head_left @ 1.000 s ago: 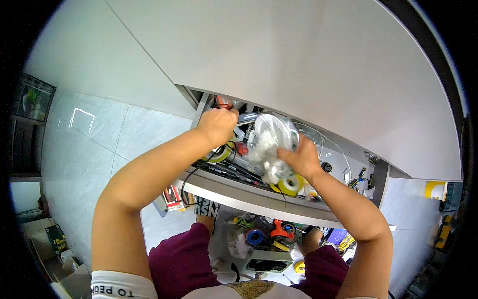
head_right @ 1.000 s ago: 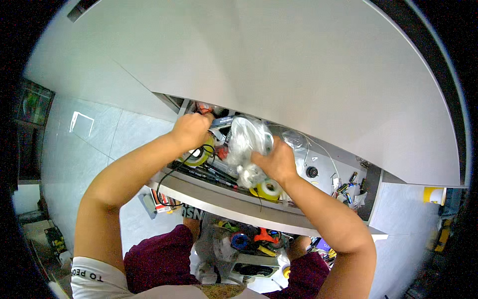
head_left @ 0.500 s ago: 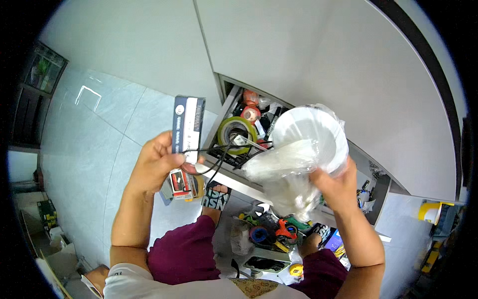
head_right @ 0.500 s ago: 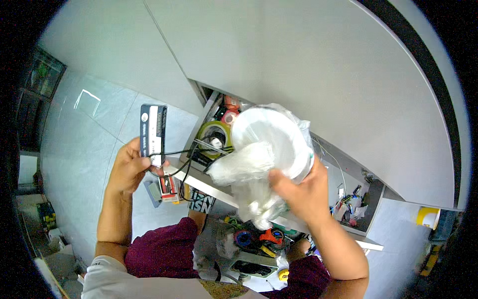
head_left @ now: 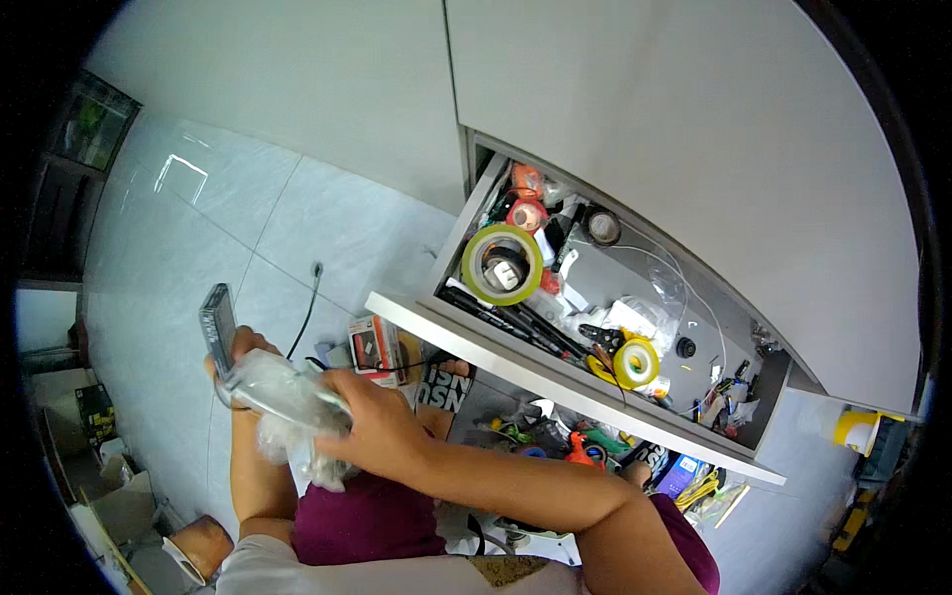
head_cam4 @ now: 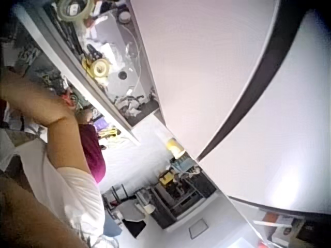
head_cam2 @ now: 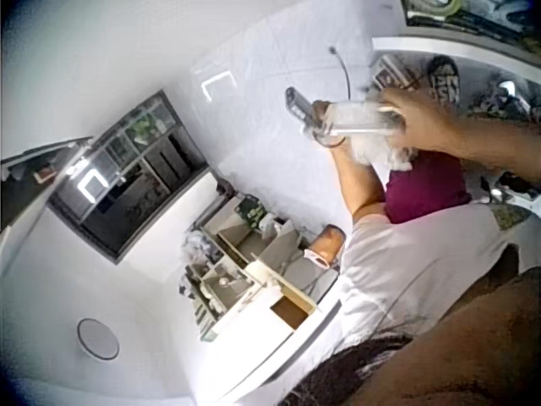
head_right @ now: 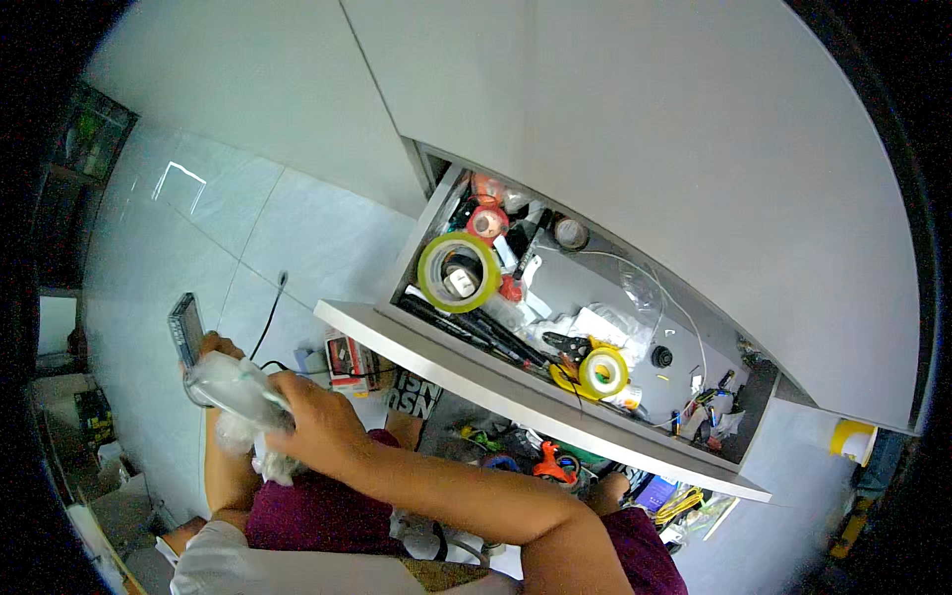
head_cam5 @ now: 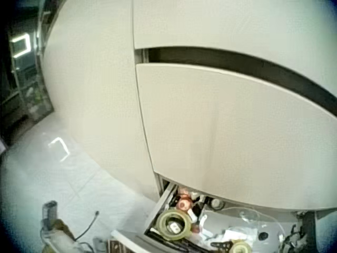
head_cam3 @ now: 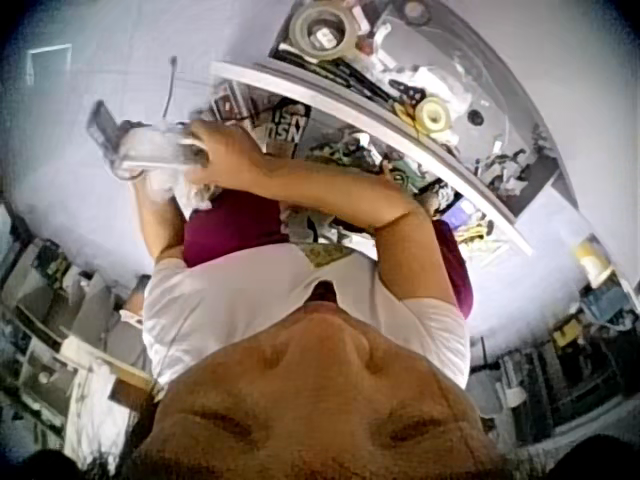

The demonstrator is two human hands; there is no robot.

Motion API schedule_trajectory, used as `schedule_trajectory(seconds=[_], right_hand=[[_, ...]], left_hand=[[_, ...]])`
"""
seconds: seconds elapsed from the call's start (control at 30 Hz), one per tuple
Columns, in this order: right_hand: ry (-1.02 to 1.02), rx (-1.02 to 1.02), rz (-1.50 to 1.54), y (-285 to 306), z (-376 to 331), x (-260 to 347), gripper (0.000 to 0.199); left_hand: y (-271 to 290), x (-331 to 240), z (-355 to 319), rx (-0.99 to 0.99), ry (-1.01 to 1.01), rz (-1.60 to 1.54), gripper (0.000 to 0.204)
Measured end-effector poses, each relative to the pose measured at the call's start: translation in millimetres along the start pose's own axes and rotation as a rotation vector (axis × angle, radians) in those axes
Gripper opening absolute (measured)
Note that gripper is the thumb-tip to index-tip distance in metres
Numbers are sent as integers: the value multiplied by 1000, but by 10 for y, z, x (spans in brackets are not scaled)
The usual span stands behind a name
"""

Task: The person wipes the exterior of a cabinet with a cloth and then opens a drawer to rearrange various items inside by hand, including tools, tape, and packaged components.

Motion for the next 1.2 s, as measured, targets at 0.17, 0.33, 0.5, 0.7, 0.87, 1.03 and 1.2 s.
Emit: schedule_trajectory(seconds=[0.17,0.33,0.5,0.7,0.87,1.03,1.2], right_hand=[[-214,-126,-66,-400,221,-1257,57],[-469,-91,-197,-592,45,-2299,68],[-514,-6,-316,-708,-185,-2477,78],[-402,108,-318,-527,-302,-1990,64],[-412,339,-155,-195,-558,-1084,43],[-64,266,-207,708,-626,448,27],[-247,-331,-269,2333,-32,-192,22]], left_hand=[[1359,-111,-802,-905,24,422,31],[1946,250,-1017,-1055,280,441,23],[2254,36,-1176,-902,688,1857,42],[2127,-30,-1426,-1090,365,1787,68],[2077,-102,-1118,-1123,401,1432,37],[759,190,135,-474,314,2236,55],[-727,536,1010,-177,-270,1751,33]])
Point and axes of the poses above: each hand's wrist, its own z-axis towards the middle knuckle, its own y-axis out of the back of the hand, x = y × z, the point moved 9 cm from there along z, towards the middle knuckle, and after that the axes turned 5 degrees about -z, right-handed, at the moved point
